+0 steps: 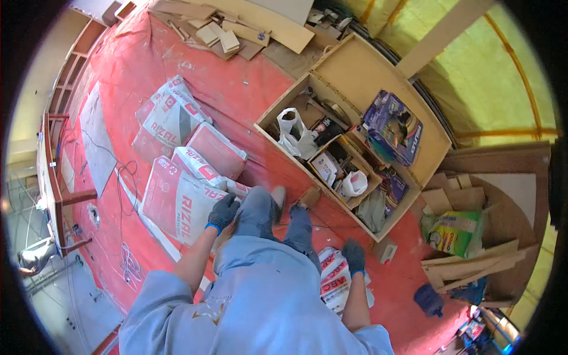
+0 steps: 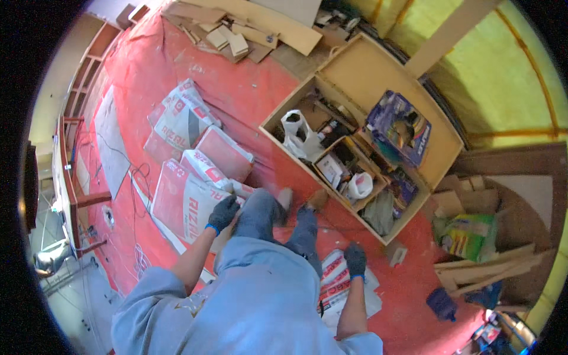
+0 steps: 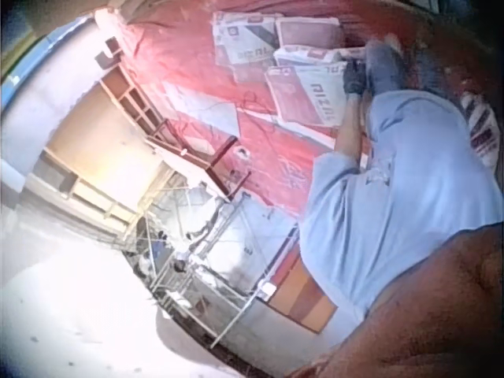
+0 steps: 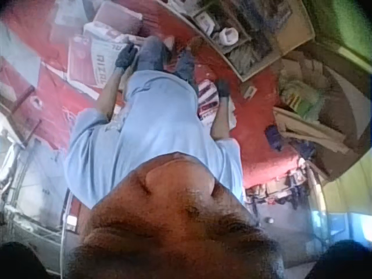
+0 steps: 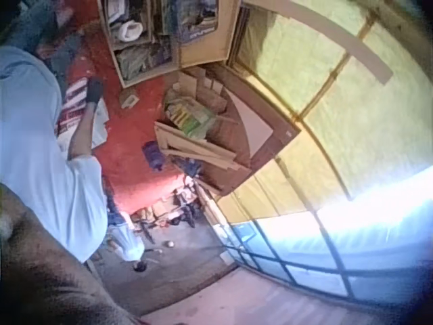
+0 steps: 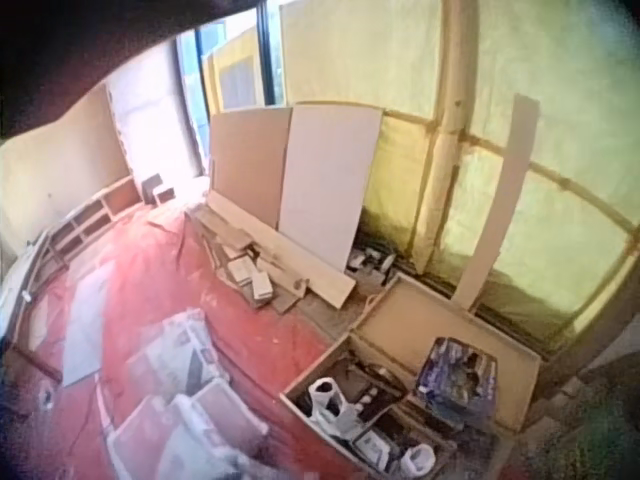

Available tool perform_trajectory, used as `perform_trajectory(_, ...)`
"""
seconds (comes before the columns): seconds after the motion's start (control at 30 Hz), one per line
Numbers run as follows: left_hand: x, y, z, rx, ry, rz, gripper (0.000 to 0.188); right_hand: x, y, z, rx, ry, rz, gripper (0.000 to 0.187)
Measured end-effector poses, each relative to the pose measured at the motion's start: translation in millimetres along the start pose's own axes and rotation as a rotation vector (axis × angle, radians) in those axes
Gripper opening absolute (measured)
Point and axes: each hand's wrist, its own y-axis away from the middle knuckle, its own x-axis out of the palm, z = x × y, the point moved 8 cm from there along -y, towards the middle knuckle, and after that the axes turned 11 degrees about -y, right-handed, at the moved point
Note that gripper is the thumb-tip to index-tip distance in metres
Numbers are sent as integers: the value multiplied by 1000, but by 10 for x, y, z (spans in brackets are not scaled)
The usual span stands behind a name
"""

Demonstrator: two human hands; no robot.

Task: The person removes a tool from its packaging, handles several metal components on a table, and uses a pair of pliers to adjust a component inserted into the tool.

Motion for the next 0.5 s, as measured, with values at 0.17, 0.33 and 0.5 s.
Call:
perform_trajectory(0.17,-349,-1106,-858,61,51,-95,74,-542,-1182,-67,264,-592,-53,29)
perform_trajectory(0.33,-193,-2745,-1234,218,-84,-284,90,-277,-1634,462,557,-873,10,30)
perform_trajectory(0.5,-12,-4060,-2131,235,-11,-114,63,458,-1755,665,473,-621,194,35)
